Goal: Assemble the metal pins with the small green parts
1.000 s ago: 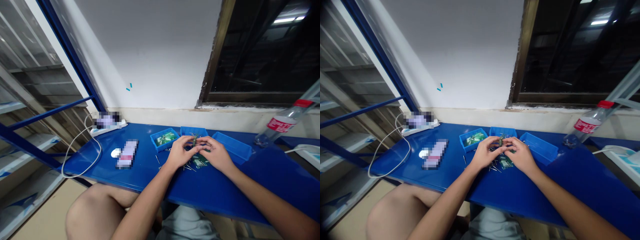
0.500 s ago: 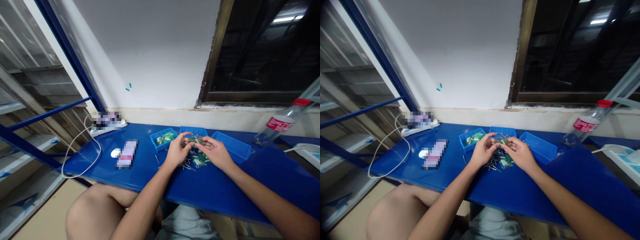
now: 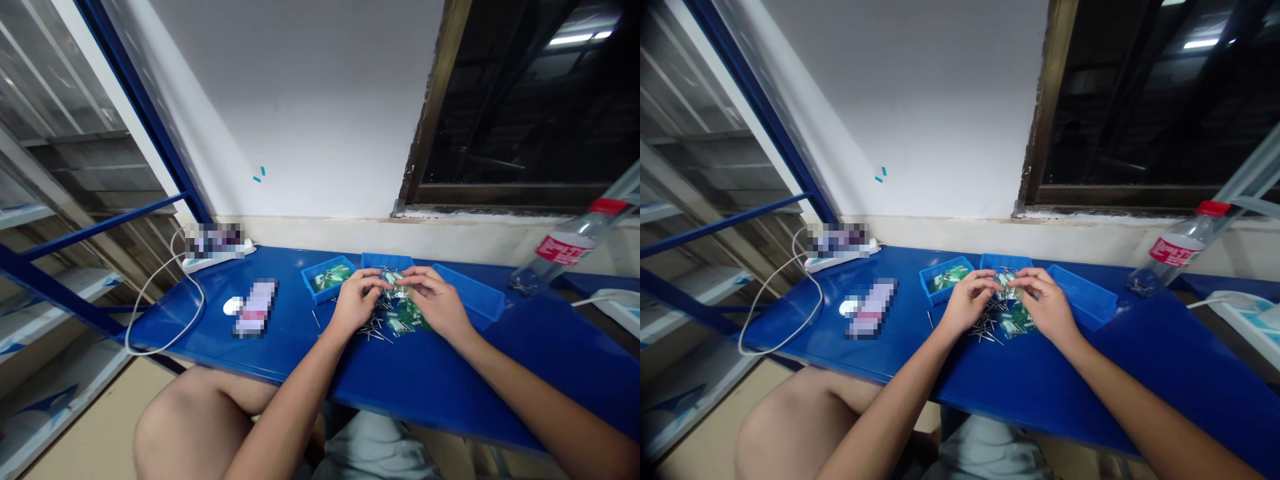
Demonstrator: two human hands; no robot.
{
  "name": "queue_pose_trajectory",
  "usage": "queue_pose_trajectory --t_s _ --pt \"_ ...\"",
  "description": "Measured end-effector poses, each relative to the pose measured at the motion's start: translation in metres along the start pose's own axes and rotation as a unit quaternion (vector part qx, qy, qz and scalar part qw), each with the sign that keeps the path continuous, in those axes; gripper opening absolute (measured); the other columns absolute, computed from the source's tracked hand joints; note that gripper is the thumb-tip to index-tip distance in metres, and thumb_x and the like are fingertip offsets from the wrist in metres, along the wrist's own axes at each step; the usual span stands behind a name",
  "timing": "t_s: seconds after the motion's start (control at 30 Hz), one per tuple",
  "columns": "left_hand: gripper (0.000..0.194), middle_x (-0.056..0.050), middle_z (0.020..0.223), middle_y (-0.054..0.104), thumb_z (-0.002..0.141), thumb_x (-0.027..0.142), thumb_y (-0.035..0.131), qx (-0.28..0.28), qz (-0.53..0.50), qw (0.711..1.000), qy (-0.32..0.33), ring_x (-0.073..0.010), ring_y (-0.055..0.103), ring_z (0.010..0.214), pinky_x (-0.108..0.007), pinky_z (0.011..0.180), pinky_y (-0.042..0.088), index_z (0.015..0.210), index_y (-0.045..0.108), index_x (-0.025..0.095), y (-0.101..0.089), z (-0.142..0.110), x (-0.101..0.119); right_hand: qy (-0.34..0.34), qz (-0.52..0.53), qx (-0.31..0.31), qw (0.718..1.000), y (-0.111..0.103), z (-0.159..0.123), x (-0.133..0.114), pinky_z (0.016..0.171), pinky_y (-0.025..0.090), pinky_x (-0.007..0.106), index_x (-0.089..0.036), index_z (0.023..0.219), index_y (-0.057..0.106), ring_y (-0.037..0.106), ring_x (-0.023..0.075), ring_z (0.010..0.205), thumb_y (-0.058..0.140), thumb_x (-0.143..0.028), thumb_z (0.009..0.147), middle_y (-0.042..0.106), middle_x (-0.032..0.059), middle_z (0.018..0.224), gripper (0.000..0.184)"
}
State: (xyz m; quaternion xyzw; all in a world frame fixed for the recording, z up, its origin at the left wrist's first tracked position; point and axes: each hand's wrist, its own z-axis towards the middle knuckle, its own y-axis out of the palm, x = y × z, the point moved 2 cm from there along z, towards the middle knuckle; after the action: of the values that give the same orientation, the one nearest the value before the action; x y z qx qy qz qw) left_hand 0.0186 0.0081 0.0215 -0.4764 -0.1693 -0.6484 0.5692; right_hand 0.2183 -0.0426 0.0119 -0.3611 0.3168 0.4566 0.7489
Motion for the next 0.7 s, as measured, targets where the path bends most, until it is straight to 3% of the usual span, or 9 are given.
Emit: queue_pose_trajectory --t_s 0.13,0.27,0.33,0.5,0.6,0.7 --pt "0.021 -0.01 0.122 0.077 0.099 0.024 0.064 -0.042 -0.023 0.998 -0.032 -0.0237 0.074 0.111 -0.043 0.101 0.061 0.112 0.08 0.02 0.005 -0.002 0.004 -0.026 -0.03 -0.012 0.999 0.0 -0.002 -0.002 0.097 0.057 0.046 -0.031 0.096 0.083 0.065 0.0279 0.114 0.062 -0.035 0.099 0.065 0.0088 0.115 0.022" --pt "0.046 -0.015 0.135 0.072 0.094 0.043 0.074 -0.079 -0.07 0.993 -0.053 -0.0273 0.074 0.112 -0.04 0.092 0.064 0.132 0.072 0.017 0.006 -0.004 0.011 -0.053 -0.049 -0.048 0.996 0.003 -0.004 -0.008 0.105 0.053 0.048 -0.03 0.103 0.082 0.067 0.0275 0.116 0.056 -0.033 0.103 0.072 0.0078 0.116 0.026" --pt "0.042 -0.013 0.133 0.074 0.097 0.043 0.071 -0.079 -0.056 0.995 -0.033 -0.0275 0.074 0.114 -0.039 0.095 0.063 0.13 0.074 0.018 0.004 -0.003 0.012 -0.043 -0.024 -0.055 0.997 0.005 -0.005 -0.008 0.106 0.054 0.047 -0.029 0.111 0.08 0.069 0.0268 0.115 0.056 -0.036 0.105 0.074 0.0077 0.121 0.026" --pt "0.032 -0.008 0.127 0.077 0.104 0.029 0.057 0.028 0.099 0.994 0.025 -0.0249 0.073 0.116 -0.041 0.105 0.057 0.132 0.073 0.023 -0.014 0.001 0.012 0.041 0.058 -0.048 0.996 0.011 -0.009 -0.004 0.095 0.062 0.045 -0.026 0.124 0.073 0.076 0.0251 0.099 0.063 -0.046 0.102 0.077 0.01 0.124 0.031" --pt "0.037 -0.006 0.131 0.075 0.104 0.016 0.051 0.091 0.198 0.974 0.068 -0.0223 0.069 0.121 -0.039 0.109 0.054 0.134 0.07 0.024 -0.033 0.0 0.015 0.055 0.047 -0.047 0.996 0.012 -0.01 -0.003 0.091 0.064 0.043 -0.025 0.117 0.074 0.077 0.0263 0.1 0.065 -0.048 0.101 0.078 0.0106 0.12 0.03" --pt "0.034 -0.008 0.127 0.075 0.102 0.017 0.053 0.151 0.326 0.933 0.024 -0.0245 0.068 0.117 -0.042 0.106 0.051 0.128 0.073 0.024 -0.053 -0.002 0.013 0.056 0.018 -0.051 0.997 0.011 -0.009 -0.003 0.087 0.064 0.042 -0.024 0.115 0.075 0.077 0.0275 0.102 0.063 -0.048 0.101 0.079 0.0106 0.115 0.03"
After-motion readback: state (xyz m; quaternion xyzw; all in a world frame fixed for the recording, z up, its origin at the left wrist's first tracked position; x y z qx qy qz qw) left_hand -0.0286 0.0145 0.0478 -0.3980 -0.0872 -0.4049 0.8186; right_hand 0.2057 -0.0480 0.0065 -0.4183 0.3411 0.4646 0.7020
